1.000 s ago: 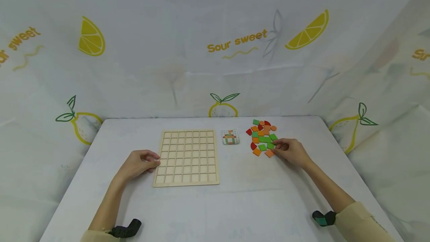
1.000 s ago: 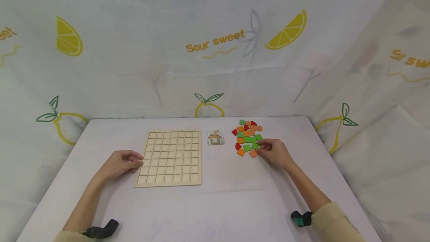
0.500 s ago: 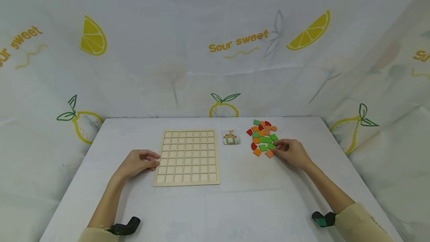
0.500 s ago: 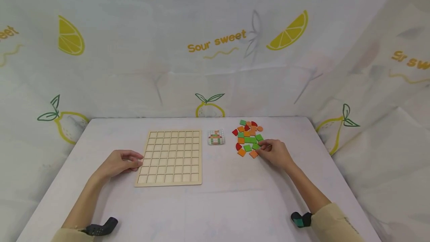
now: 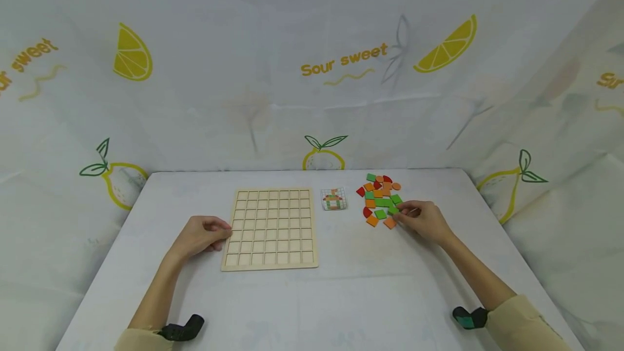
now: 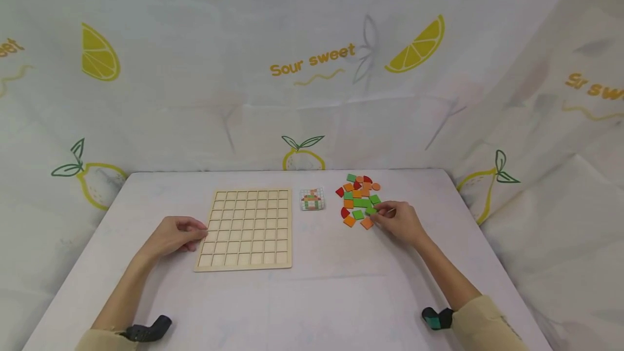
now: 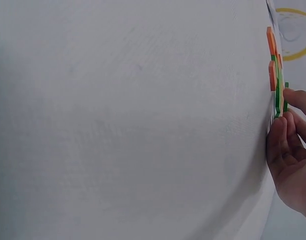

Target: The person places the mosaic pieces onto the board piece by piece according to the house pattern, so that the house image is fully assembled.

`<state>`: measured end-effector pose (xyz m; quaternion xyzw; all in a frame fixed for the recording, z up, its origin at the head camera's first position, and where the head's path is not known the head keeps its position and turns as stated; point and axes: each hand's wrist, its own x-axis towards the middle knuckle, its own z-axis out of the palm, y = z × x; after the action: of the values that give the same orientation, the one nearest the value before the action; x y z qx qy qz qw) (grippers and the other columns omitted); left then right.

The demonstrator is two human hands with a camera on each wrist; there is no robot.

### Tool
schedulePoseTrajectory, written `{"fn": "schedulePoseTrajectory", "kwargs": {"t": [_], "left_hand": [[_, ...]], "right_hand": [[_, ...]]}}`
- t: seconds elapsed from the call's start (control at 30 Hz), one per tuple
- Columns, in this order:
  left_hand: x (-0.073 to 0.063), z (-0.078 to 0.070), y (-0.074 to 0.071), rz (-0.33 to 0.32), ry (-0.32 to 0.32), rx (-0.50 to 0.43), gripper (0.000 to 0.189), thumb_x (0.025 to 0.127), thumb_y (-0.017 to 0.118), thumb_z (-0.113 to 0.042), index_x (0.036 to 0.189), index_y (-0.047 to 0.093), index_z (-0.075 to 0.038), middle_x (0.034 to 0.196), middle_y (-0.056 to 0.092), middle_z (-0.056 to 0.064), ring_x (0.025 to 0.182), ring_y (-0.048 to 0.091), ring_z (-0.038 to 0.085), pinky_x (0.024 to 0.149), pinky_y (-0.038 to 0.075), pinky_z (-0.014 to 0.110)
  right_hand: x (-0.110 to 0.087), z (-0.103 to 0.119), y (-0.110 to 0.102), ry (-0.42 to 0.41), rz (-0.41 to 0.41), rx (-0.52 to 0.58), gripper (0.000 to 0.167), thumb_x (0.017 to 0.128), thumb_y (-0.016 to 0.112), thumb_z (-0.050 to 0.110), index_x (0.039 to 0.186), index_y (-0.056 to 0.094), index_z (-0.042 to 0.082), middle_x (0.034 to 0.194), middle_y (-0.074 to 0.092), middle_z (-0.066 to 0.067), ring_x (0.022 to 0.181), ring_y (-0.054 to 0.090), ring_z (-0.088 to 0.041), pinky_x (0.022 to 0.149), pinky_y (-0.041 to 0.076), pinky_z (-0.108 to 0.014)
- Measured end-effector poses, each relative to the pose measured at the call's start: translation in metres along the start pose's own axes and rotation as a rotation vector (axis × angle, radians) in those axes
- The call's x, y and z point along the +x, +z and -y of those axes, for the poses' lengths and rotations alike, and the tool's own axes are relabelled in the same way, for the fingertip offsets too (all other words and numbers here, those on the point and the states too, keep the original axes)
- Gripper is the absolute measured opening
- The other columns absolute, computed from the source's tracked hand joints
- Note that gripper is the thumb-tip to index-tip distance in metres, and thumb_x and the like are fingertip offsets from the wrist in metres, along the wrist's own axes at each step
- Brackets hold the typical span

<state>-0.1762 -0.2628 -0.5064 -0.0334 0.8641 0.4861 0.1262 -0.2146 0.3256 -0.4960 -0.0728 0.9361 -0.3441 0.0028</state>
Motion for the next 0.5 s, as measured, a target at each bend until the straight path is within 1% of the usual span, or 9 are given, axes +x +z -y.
{"fn": "schedulePoseTrajectory", "kwargs": {"t": [0.23, 0.37, 0.5], "left_hand": [[0.003, 0.0, -0.001, -0.002, -0.01, -0.006, 0.027, 0.097, 0.081, -0.023, 0.111, 0.078, 0.0, 0.076, 0.074, 0.0, 0.061, 0.072, 0.015, 0.057, 0.055, 0.027], [0.003, 0.0, -0.002, 0.001, -0.011, -0.007, 0.027, 0.097, 0.081, -0.023, 0.112, 0.078, -0.001, 0.076, 0.074, -0.001, 0.061, 0.073, 0.014, 0.056, 0.055, 0.027], [0.003, 0.0, -0.002, 0.006, -0.008, -0.005, 0.028, 0.098, 0.081, -0.024, 0.113, 0.078, 0.0, 0.076, 0.075, -0.002, 0.061, 0.073, 0.013, 0.056, 0.055, 0.027]], "right_hand": [[-0.001, 0.004, -0.002, 0.028, -0.002, 0.051, 0.033, 0.097, 0.082, 0.016, 0.121, 0.075, -0.006, 0.095, 0.071, -0.014, 0.078, 0.063, -0.016, 0.059, 0.053, -0.023], [-0.001, 0.008, -0.002, 0.031, 0.0, 0.076, 0.037, 0.098, 0.082, 0.018, 0.124, 0.074, -0.006, 0.098, 0.07, -0.015, 0.079, 0.063, -0.016, 0.059, 0.056, -0.023], [-0.001, 0.018, -0.002, 0.02, 0.0, 0.101, 0.037, 0.098, 0.082, 0.018, 0.126, 0.074, -0.005, 0.101, 0.073, -0.017, 0.084, 0.065, -0.018, 0.061, 0.058, -0.023]]}}
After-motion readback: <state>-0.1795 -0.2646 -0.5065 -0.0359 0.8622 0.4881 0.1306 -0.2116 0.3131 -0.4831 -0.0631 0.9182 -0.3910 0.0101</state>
